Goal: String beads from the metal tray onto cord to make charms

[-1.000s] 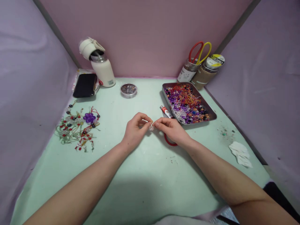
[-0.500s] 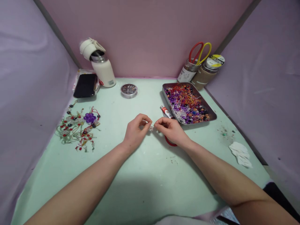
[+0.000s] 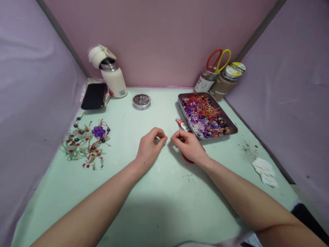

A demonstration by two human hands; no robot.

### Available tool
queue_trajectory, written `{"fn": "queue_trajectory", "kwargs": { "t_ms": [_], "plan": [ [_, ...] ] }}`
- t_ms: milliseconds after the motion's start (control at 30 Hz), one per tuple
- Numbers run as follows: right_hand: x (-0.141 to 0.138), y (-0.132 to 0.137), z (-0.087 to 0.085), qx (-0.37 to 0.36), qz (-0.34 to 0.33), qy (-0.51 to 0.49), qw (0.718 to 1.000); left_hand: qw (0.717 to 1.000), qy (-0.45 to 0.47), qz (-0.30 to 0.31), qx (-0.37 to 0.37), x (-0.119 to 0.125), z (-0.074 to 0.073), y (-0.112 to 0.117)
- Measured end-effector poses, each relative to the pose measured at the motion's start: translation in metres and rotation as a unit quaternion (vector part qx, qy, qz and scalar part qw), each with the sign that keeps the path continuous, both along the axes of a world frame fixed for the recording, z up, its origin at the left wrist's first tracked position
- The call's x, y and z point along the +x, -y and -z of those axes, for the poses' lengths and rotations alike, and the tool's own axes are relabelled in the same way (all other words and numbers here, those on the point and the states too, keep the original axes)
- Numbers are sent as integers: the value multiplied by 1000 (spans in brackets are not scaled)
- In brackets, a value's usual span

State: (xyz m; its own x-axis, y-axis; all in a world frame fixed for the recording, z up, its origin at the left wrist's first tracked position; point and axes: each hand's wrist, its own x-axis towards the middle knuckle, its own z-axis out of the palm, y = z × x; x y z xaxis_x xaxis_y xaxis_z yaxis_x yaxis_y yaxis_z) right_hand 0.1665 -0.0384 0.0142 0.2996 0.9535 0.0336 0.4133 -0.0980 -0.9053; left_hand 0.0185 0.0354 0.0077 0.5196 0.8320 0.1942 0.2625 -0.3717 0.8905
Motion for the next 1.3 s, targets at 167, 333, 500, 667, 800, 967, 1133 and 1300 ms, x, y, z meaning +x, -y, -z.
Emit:
{"fn": "queue_trajectory", "kwargs": {
  "t_ms": [167, 333, 500, 667, 800, 967, 1133, 1300],
  "plan": [
    [-2, 0, -2, 24, 7, 63, 998, 993, 21, -5, -113, 4, -1, -1],
    [-5, 4, -5, 43, -2, 126, 991, 960, 79, 24, -267, 7, -5, -2],
    [-6, 7, -8, 51, -9, 139, 989, 928, 110, 26, -355, 5, -9, -5],
    [-7, 7, -10, 59, -7, 142, 988, 912, 115, 46, -390, 4, -11, -8],
    [-9, 7, -10, 68, -5, 139, 988, 915, 104, 30, -388, 5, -13, -7],
    [-13, 5, -4, 54, 8, 117, 992, 918, 122, 7, -378, 7, -11, -2],
    [-13, 5, 4, 67, 4, 150, 986, 918, 121, 2, -377, 7, -11, -2],
    [-11, 7, 7, 91, -17, 192, 977, 919, 113, 5, -377, 6, -8, -4]
  ]
}}
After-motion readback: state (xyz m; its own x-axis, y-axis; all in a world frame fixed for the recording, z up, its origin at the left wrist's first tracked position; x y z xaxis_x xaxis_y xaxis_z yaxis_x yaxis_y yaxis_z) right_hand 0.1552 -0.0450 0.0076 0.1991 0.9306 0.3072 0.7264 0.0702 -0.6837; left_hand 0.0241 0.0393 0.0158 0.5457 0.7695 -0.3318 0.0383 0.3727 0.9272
